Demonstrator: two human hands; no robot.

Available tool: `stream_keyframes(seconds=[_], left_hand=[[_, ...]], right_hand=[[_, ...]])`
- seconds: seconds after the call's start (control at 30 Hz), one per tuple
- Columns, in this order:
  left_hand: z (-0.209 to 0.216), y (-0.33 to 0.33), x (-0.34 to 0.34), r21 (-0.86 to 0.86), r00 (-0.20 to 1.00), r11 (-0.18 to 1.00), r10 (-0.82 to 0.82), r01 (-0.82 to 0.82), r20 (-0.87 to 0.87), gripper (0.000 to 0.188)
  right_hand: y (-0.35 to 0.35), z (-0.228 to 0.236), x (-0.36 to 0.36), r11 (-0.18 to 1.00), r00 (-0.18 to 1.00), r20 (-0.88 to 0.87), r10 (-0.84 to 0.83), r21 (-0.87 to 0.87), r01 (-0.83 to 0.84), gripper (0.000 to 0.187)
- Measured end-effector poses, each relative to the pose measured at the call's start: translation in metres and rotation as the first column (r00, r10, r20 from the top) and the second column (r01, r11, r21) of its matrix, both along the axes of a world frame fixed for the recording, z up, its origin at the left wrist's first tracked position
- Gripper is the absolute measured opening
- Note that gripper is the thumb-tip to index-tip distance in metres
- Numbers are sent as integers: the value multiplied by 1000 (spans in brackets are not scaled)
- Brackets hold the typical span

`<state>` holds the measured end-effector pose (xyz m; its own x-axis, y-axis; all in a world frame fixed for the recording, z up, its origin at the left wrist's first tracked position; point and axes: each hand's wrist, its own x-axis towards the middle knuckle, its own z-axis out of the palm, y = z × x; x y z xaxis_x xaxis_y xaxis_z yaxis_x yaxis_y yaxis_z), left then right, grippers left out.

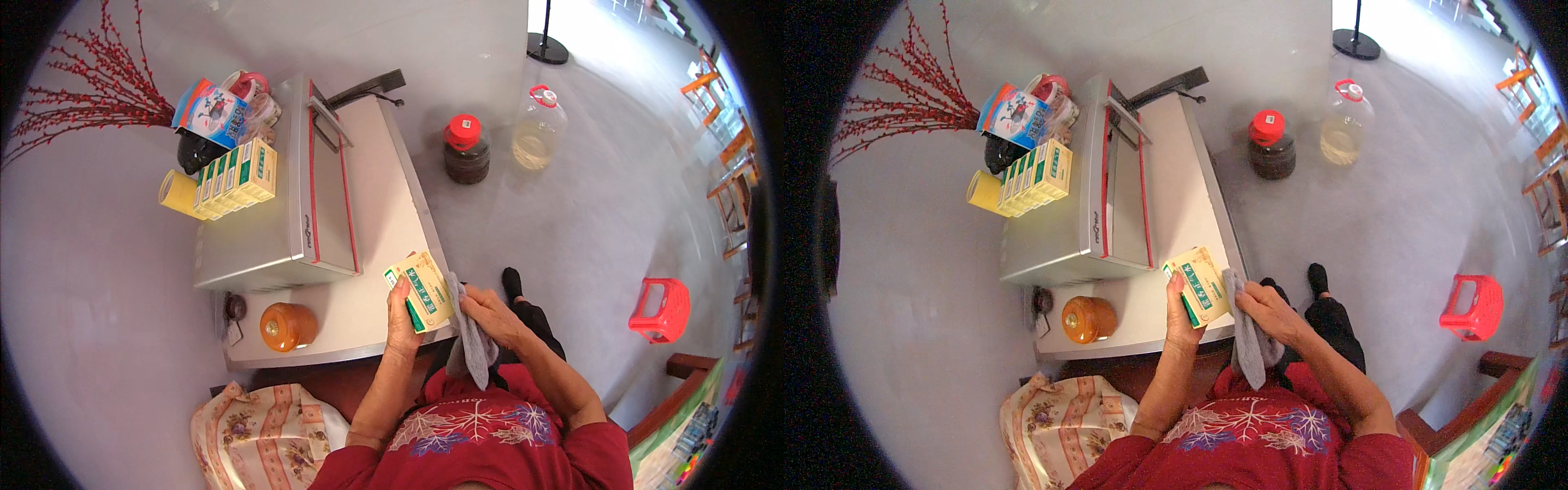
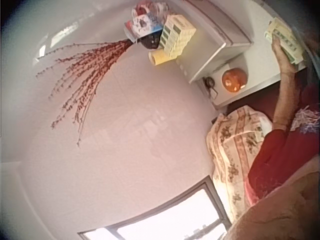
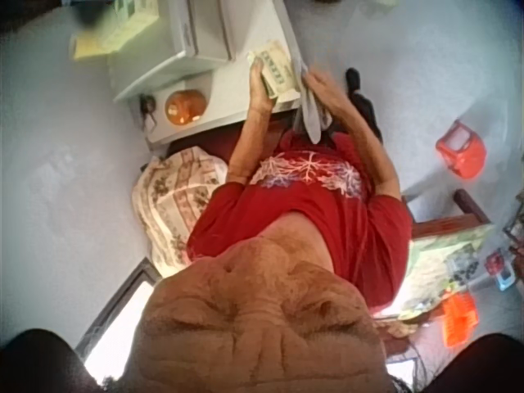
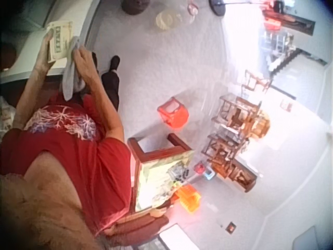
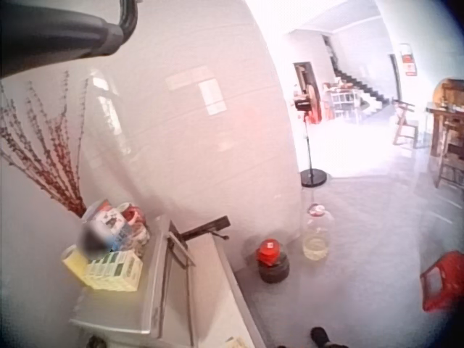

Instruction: The person wipes an orange ceramic jar with a grey cloth, then proceeds to wipe several small yellow and green boxes one by one. The person handles each item individually, wiping the surfaces before placing them back on the counter.

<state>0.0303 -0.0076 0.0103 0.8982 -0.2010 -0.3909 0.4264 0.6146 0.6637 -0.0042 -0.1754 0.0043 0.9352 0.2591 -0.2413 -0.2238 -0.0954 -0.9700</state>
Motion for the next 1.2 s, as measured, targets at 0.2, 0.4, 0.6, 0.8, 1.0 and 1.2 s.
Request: stream_keyframes(seconds=[0.2,0.4,0.6,0.8,1.0,1.2], left_hand=[[-8,8,-1,-114,992,988,-114,108,-51,72],[-3,-18,-18,-49,986,985,-168,167,-9,58],[-14,-16,-14,40,982,987,-151,156,-112,57],[-23,10,-2,-2,990,998,-61,61,-128,63],[-27,-1,-10,145,997,987,-73,68,29,64],[-22,-3,-15,-93,986,985,-153,146,-69,51]], right_hand=[[-27,18,-16,960,965,-44,260,-91,-263,23],[-19,37,22,951,908,414,-59,-253,177,17],[28,33,13,805,756,654,17,-458,378,19],[16,42,-23,836,824,453,341,-547,-45,12],[9,65,3,894,794,556,247,-446,35,21],[39,62,19,624,671,596,442,-741,248,22]])
